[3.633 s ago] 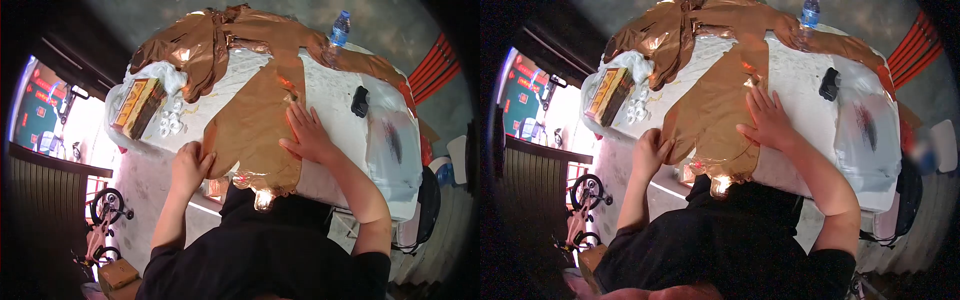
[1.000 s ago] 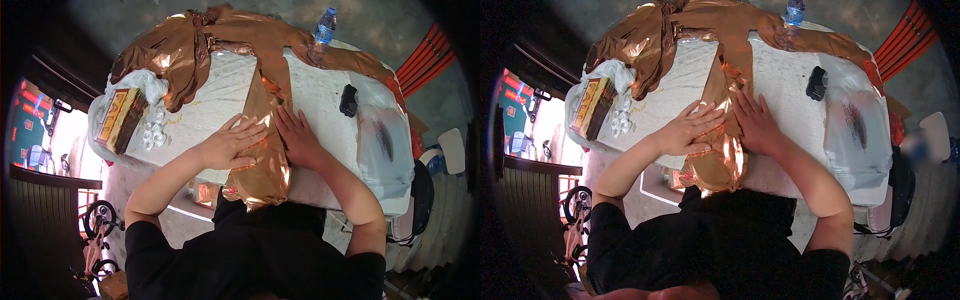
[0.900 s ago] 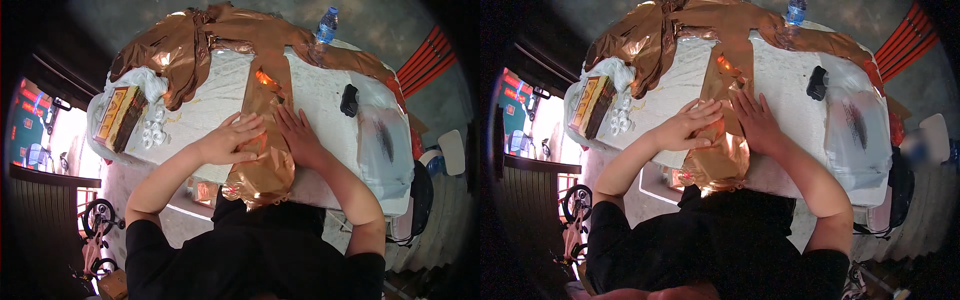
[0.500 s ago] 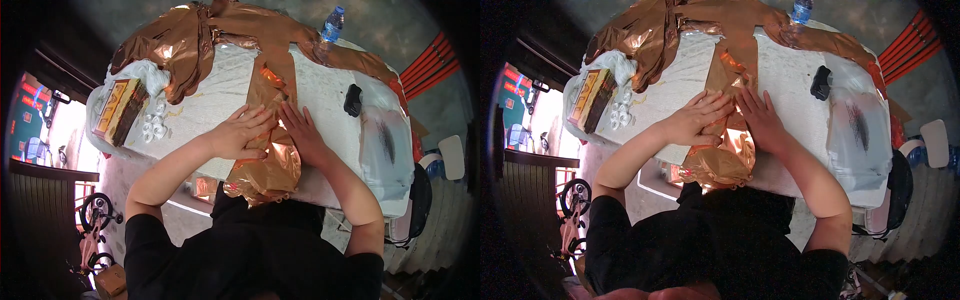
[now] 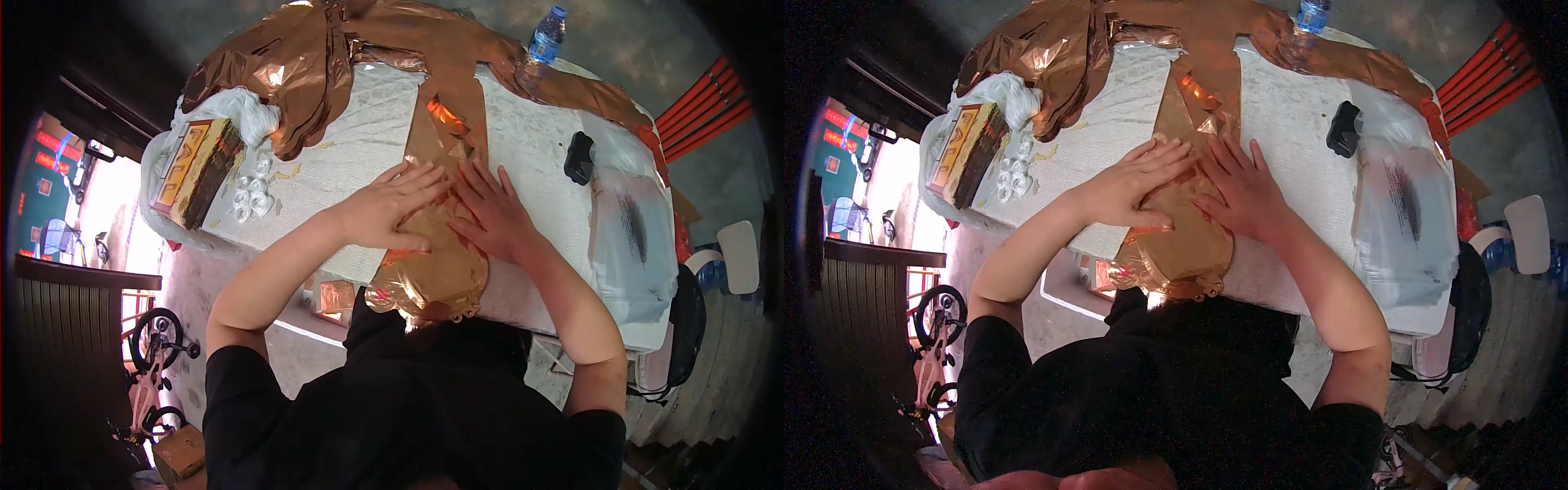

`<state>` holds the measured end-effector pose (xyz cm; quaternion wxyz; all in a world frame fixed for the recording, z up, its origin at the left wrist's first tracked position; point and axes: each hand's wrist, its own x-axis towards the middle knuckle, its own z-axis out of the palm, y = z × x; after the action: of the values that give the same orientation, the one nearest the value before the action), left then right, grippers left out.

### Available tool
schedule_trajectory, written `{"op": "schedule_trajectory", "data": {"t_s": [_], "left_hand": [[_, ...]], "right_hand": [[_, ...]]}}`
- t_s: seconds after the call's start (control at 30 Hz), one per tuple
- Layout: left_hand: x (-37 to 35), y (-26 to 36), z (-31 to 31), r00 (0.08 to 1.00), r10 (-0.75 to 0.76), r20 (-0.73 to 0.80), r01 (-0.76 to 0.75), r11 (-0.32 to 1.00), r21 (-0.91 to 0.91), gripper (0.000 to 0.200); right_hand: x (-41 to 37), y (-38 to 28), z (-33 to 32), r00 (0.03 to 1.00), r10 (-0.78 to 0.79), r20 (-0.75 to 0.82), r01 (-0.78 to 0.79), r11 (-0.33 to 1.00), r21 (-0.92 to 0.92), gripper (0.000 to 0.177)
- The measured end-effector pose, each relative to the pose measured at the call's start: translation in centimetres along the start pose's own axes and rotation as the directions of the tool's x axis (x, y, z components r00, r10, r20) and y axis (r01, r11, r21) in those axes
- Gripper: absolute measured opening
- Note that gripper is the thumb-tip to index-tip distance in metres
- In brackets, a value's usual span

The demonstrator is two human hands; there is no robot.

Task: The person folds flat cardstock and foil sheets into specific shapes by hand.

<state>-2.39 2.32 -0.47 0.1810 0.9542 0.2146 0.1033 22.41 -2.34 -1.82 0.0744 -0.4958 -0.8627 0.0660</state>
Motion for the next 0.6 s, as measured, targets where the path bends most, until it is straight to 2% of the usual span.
{"op": "schedule_trajectory", "data": {"t_s": [0.13,0.2,0.6], "left_hand": [[-1.4,-0.9,-1.1,0.994,-0.103,-0.028,0.099,0.988,-0.114,0.068],[-2.3,-1.1,-1.3,0.986,-0.164,0.007,0.163,0.986,0.027,0.058],[0.6,-4.5,-1.2,0.974,-0.220,-0.044,0.223,0.970,0.093,0.064]], "right_hand": [[-0.1,0.1,0.4,1.000,-0.012,-0.025,0.012,1.000,0.024,0.068],[-0.1,0.1,0.4,0.999,-0.021,-0.039,0.022,0.999,0.023,0.068],[-0.1,-0.3,0.0,1.000,-0.013,-0.014,0.013,1.000,-0.001,0.069]]}}
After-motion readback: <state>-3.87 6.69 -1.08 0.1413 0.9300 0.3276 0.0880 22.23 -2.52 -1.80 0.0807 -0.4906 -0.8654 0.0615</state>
